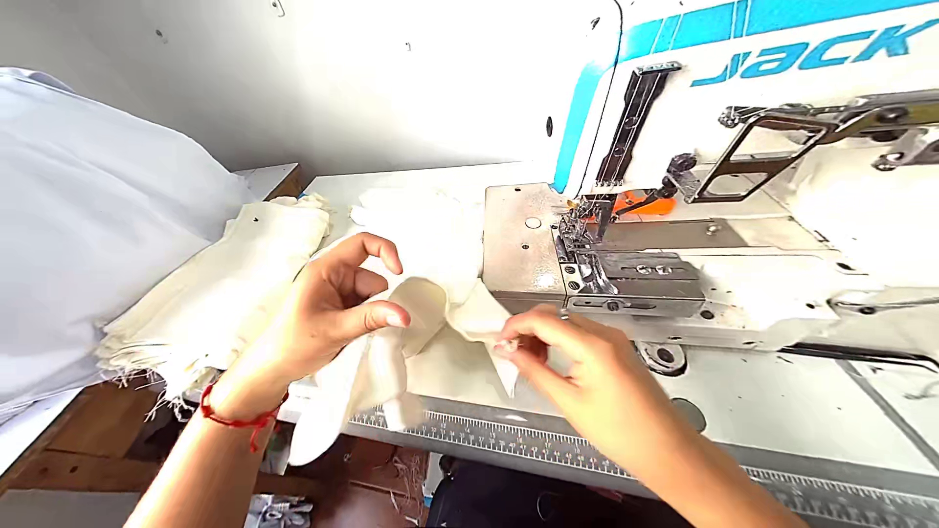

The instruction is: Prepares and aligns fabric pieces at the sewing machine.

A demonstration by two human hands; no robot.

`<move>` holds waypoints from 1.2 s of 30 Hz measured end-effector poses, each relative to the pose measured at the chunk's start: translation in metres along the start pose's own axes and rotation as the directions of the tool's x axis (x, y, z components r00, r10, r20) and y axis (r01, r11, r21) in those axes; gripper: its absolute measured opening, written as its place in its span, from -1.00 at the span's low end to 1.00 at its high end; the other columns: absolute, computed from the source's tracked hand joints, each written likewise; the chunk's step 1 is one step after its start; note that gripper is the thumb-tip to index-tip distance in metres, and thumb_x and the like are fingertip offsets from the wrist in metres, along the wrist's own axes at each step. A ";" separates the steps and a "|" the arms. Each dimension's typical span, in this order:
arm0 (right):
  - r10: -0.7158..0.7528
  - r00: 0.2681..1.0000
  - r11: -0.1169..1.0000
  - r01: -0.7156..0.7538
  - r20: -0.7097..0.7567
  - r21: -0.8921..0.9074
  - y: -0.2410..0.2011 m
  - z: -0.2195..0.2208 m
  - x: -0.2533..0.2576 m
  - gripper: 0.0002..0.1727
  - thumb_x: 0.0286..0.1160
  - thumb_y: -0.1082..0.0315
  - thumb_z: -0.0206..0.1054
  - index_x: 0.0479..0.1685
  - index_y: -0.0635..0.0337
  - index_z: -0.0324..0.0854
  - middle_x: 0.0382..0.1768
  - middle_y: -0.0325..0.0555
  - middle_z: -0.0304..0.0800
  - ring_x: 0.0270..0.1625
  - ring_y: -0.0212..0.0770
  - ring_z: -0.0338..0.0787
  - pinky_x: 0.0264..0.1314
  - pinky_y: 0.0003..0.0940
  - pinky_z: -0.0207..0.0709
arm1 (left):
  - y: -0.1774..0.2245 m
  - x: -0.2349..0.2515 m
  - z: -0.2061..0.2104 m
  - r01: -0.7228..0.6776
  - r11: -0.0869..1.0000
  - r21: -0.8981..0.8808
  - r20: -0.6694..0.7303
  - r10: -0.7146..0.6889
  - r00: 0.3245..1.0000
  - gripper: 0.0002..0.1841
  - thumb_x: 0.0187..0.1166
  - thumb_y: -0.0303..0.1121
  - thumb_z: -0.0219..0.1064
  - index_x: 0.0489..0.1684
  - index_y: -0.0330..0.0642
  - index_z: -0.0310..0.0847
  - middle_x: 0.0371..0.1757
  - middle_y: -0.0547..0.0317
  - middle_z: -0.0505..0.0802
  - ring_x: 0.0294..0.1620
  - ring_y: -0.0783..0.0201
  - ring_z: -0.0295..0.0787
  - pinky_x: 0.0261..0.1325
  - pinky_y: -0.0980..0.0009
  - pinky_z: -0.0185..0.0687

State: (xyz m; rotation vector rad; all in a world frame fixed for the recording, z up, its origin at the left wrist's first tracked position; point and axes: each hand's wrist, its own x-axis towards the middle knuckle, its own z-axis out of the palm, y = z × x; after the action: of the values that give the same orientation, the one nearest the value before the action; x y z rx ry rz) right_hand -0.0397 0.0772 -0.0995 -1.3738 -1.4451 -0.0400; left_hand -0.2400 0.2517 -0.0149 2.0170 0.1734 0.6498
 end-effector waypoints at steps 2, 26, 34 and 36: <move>0.033 0.995 0.999 -0.037 -0.095 -0.033 0.002 -0.017 -0.003 -0.87 0.55 0.22 0.30 -0.25 -0.01 0.74 -0.38 -0.45 0.76 -0.31 -0.66 0.71 -0.22 -0.73 0.61 | 0.001 -0.004 0.000 -0.032 0.998 0.054 0.000 0.032 0.999 -0.63 0.40 0.00 0.58 0.04 0.19 0.60 -0.70 0.53 0.63 -0.74 0.72 0.46 -0.64 0.82 0.40; -0.116 0.972 0.947 0.170 0.202 -0.272 -0.011 0.076 -0.049 -0.82 0.08 0.48 0.48 -0.28 0.16 0.81 -0.30 -0.04 0.83 -0.25 -0.09 0.86 -0.27 -0.32 0.73 | -0.059 -0.105 0.079 0.168 0.510 0.844 -0.191 -0.008 0.982 -0.22 0.24 0.27 0.42 0.42 -0.06 0.66 0.52 -0.22 0.68 0.51 -0.29 0.62 0.41 -0.38 0.44; 0.119 0.939 0.818 -0.276 0.322 0.504 -0.071 -0.047 -0.029 -0.71 0.75 0.41 0.08 -0.04 0.48 0.64 -0.33 -0.05 0.75 -0.28 -0.48 0.70 -0.19 -0.58 0.56 | -0.042 -0.025 0.059 -0.122 0.836 0.534 -0.434 0.395 0.810 -0.78 0.61 -0.17 0.28 -0.44 0.00 0.68 -0.29 0.45 0.82 -0.12 0.60 0.77 0.01 0.59 0.72; 0.277 0.925 0.718 -0.380 0.261 0.583 -0.045 -0.046 -0.032 -0.85 0.72 0.39 0.21 -0.01 0.19 0.69 -0.21 -0.44 0.81 -0.19 -0.69 0.75 -0.12 -0.68 0.67 | -0.026 0.026 0.043 -0.120 0.667 0.735 -0.324 0.502 0.802 -0.84 0.46 -0.40 0.31 -0.47 -0.25 0.75 -0.30 0.10 0.85 -0.16 0.28 0.78 -0.02 0.32 0.67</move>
State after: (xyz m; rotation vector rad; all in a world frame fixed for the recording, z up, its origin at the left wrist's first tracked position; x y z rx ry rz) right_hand -0.0512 0.0106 -0.0751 -1.0564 -1.1523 0.7435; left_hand -0.1919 0.2419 -0.0441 2.5728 0.4233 1.5455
